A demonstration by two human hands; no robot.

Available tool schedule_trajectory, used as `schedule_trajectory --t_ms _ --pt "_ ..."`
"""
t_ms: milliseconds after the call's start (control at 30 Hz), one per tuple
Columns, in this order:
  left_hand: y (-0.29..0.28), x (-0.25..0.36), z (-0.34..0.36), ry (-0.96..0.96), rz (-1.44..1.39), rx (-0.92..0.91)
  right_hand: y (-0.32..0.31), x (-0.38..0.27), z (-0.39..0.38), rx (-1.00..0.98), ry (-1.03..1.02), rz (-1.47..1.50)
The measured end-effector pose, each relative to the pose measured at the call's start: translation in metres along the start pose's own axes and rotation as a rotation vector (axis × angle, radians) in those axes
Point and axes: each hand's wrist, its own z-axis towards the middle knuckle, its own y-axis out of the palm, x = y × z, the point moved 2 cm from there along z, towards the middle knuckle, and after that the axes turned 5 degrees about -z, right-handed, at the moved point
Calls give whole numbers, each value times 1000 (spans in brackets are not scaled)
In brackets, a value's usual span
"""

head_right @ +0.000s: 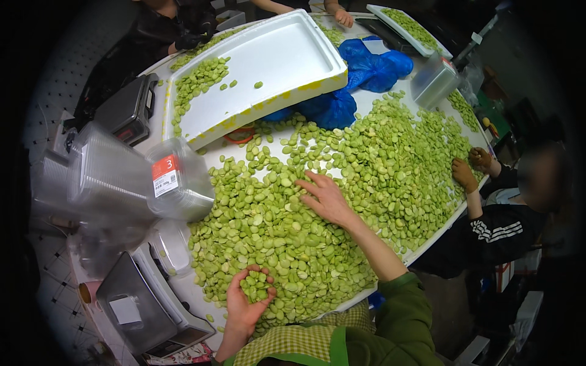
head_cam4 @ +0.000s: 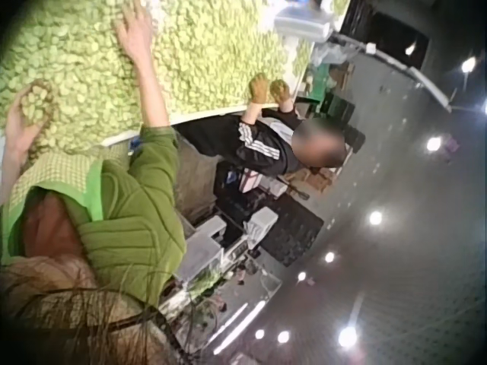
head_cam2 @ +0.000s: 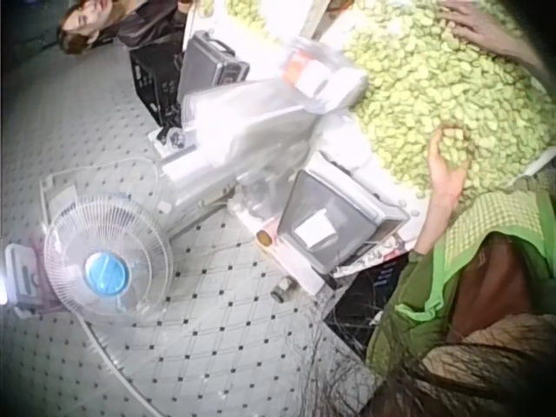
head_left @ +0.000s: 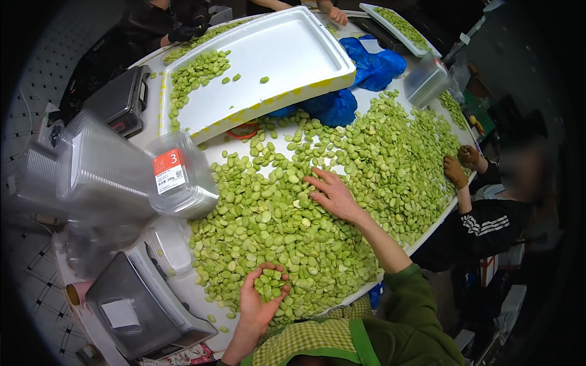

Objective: The person sorts green vegetables on a table by hand, picking up individual pieces and placing them into a pile. Other people are also sorting vegetables nearby.

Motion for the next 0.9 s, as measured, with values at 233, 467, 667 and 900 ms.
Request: schedule_trajectory --t_ms 233,467,667,900 --pt "-3 -1 -6 -6 -58 12 -52 -57 -33 30 98 -393" --pt "1 -2 -9 -28 -22 -26 -10 -60 -4 83 -89 -153" --pt "-3 -5 -11 -8 -16 -22 2 -54 5 24 -39 -60" --pt "-3 -5 -12 -15 7 -26 9 -64 7 26 36 -210"
